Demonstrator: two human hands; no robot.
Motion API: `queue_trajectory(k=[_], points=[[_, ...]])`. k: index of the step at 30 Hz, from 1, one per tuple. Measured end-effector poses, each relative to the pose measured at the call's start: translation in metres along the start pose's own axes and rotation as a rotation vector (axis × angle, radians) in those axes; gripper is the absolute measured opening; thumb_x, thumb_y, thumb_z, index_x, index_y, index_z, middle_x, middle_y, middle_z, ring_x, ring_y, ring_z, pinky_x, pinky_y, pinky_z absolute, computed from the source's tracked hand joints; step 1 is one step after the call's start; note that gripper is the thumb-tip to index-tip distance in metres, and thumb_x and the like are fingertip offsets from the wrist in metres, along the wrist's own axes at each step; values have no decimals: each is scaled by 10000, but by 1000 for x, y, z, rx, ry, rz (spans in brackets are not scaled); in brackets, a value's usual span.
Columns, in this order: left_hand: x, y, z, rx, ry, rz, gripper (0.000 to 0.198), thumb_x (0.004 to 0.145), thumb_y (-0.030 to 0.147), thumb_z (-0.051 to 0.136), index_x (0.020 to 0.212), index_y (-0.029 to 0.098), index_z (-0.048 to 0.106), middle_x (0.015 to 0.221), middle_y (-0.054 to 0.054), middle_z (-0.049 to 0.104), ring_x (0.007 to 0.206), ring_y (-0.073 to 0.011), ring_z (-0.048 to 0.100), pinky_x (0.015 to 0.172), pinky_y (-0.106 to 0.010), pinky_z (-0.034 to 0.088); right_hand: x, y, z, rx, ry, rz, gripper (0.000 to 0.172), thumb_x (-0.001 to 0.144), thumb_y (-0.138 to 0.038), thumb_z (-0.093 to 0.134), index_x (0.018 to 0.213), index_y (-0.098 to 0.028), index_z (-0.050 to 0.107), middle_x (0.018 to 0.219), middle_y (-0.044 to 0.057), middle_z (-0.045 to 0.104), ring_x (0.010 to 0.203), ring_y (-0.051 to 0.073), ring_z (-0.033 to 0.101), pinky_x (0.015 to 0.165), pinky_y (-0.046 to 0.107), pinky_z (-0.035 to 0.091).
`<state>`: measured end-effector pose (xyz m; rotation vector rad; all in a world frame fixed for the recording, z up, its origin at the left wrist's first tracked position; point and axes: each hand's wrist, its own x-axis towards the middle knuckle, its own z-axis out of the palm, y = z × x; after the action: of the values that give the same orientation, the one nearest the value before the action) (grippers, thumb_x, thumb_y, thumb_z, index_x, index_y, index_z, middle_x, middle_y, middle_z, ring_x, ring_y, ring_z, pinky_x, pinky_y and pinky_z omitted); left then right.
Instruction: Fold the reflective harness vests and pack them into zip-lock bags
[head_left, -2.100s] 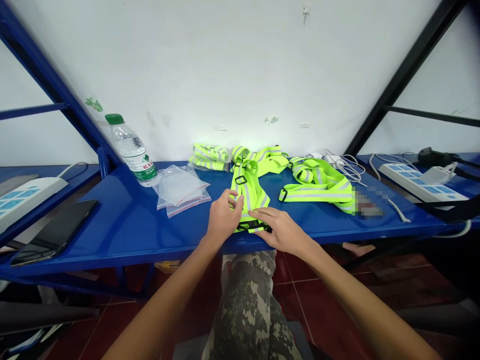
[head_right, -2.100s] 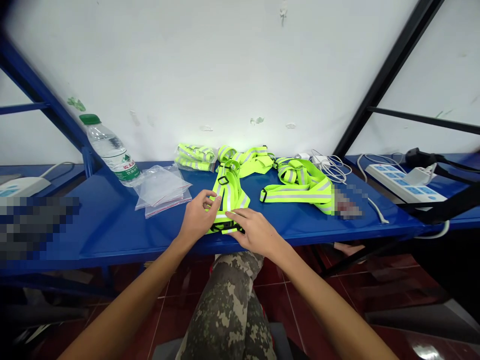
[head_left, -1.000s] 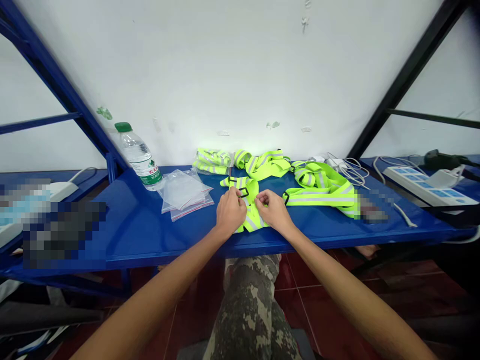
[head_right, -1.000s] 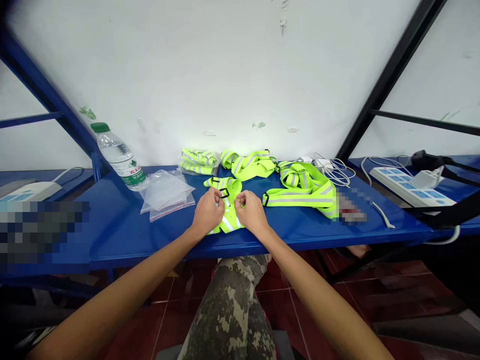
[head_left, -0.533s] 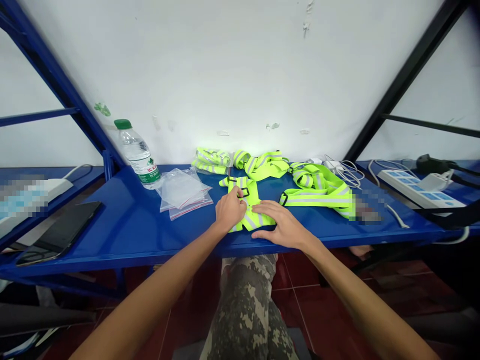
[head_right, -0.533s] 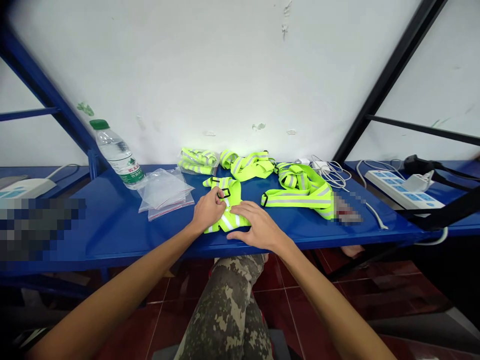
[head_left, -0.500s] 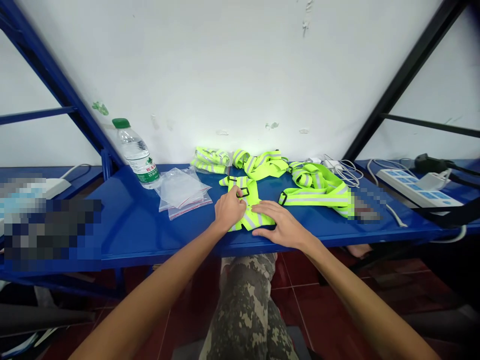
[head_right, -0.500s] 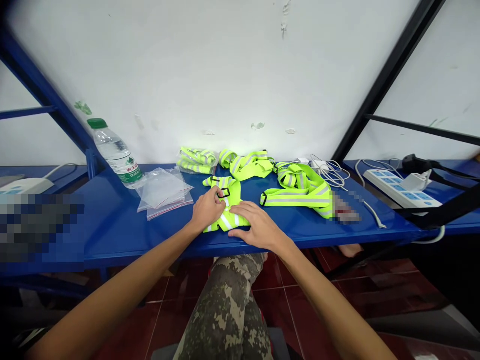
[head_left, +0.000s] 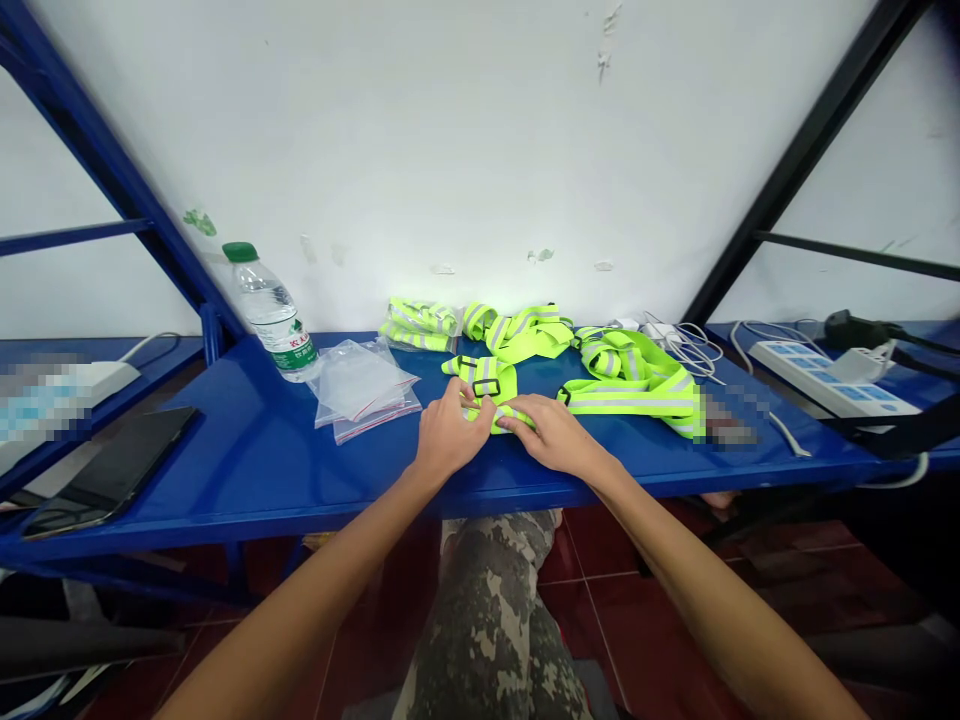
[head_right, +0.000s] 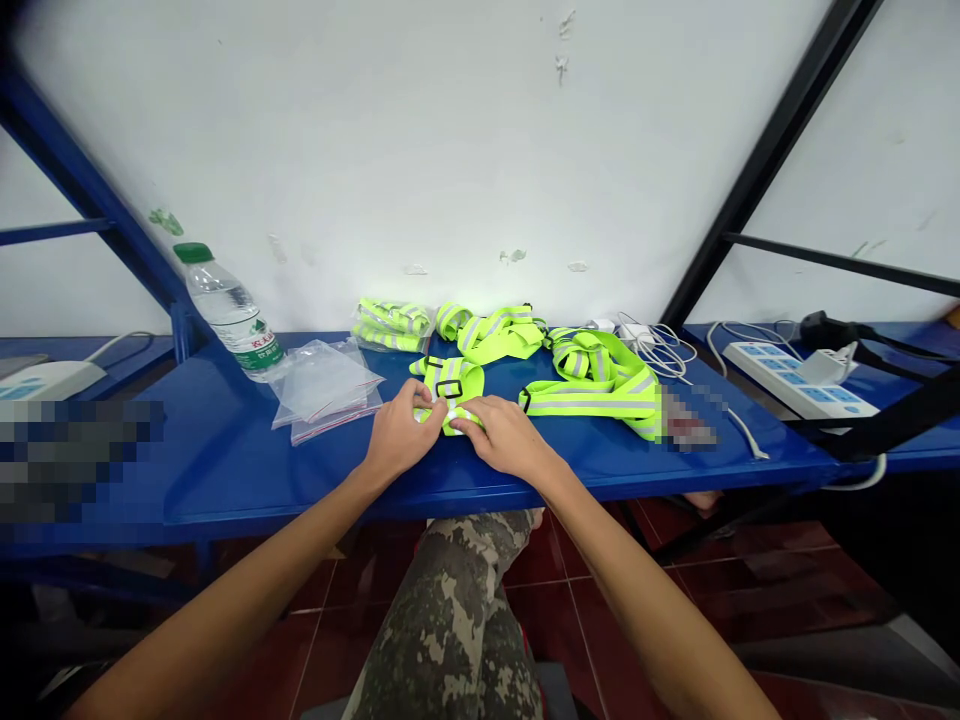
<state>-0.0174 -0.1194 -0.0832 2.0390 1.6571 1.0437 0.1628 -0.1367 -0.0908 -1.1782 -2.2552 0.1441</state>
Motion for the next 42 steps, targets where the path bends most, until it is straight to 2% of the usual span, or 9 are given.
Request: queue_trajectory(k=[6,10,16,18,21,25,30,35,42], points=[[15,5,2,169,-14,-38,269,936,473,403,923,244,543,902,-62,744,939,-298,705,787,-354,459,26,5,-3,-62,-46,178,398,1026,-427,393,770,-191,585,760,51,689,715,184,616,645,280,290],[30,4,7,305,-33,-21,347,945,406,352,903,215,639,964,-112,752,977,-312,701,823,-367,476,43,6,0,-126,-52,275,474,1051,-395,285,819,-189,644,846,77,732,797,204,655,686,288,308],[48,-9,13,360,-199,-25,494,954,423,298,872,193,728,1001,-162,748,1006,-337,690,824,-387,500,52,6,14,-310,-50,466,488,1029,-394,310,874,-185,723,947,146,739,885,274,667,744,330,384],[50,-12,15,390,-210,8,479,946,421,322,841,196,732,976,-166,746,993,-342,691,811,-389,502,48,8,18,-339,36,413,440,1019,-370,351,871,-173,716,963,155,718,916,281,647,770,347,414],[49,-14,17,417,-166,32,410,941,406,365,858,212,717,950,-148,743,944,-333,700,786,-384,502,37,12,16,-292,148,132,306,994,-328,438,915,-165,685,1007,145,676,987,277,592,856,373,443],[48,-12,19,410,-132,81,312,955,365,393,970,230,674,979,-116,735,925,-293,690,779,-355,491,18,13,3,-175,69,-118,271,905,-429,623,972,-171,674,993,124,655,970,281,570,888,428,478],[51,-11,22,410,-40,139,239,955,339,450,1068,226,627,951,-97,725,935,-270,673,775,-325,463,-1,14,-2,-147,-5,-161,535,832,-455,720,1236,-123,606,1200,171,617,1169,321,551,1014,478,470],[42,-5,15,287,10,111,294,989,434,407,1054,231,610,843,-46,734,867,-240,689,767,-307,442,-8,17,7,-184,5,-141,462,939,-383,582,1290,-84,567,1259,202,598,1198,326,549,1030,488,469],[22,-1,10,285,28,249,304,998,328,341,1087,198,601,1010,-93,713,1012,-233,630,904,-321,430,5,16,6,-156,-7,-114,338,1017,-358,427,1143,-124,635,1082,148,680,1036,283,594,956,444,472]])
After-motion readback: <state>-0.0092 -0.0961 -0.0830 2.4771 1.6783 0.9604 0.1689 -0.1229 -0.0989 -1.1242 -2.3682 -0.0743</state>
